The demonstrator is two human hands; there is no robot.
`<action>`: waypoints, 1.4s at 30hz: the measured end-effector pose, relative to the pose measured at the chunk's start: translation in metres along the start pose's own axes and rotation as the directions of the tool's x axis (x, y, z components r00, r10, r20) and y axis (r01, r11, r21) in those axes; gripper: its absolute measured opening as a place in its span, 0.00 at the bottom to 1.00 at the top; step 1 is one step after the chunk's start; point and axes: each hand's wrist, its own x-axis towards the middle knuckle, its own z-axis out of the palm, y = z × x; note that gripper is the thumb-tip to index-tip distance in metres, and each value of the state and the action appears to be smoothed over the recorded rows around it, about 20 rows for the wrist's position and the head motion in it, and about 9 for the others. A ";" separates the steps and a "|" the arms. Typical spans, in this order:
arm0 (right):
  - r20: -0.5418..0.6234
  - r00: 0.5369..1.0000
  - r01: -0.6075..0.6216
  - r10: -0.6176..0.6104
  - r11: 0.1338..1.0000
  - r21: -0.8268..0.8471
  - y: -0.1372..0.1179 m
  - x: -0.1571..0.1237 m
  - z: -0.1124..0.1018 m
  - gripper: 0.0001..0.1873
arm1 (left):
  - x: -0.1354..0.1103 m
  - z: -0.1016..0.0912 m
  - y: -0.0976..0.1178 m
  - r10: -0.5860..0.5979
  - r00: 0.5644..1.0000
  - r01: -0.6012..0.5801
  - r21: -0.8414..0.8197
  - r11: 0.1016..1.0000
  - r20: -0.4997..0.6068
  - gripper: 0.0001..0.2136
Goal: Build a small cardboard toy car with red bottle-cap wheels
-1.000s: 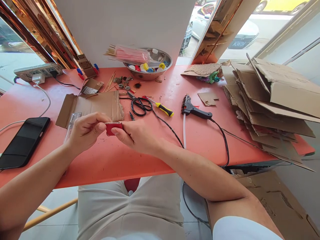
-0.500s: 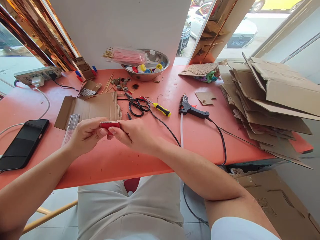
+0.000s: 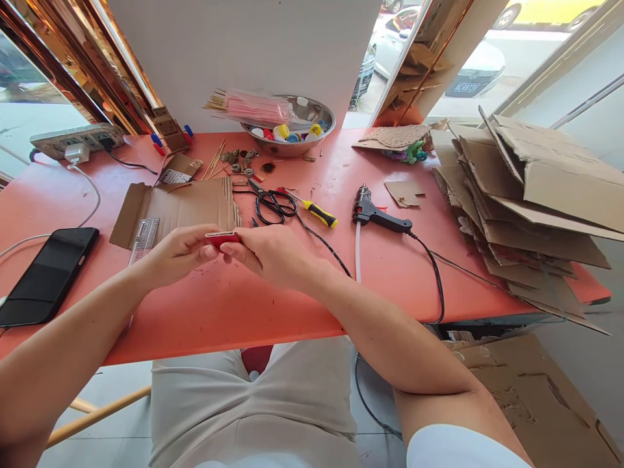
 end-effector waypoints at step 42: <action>-0.048 0.967 -0.256 0.252 0.959 -0.118 0.008 0.003 0.005 0.16 | 0.000 0.000 -0.011 -0.054 0.986 0.099 0.296 0.950 -0.158 0.17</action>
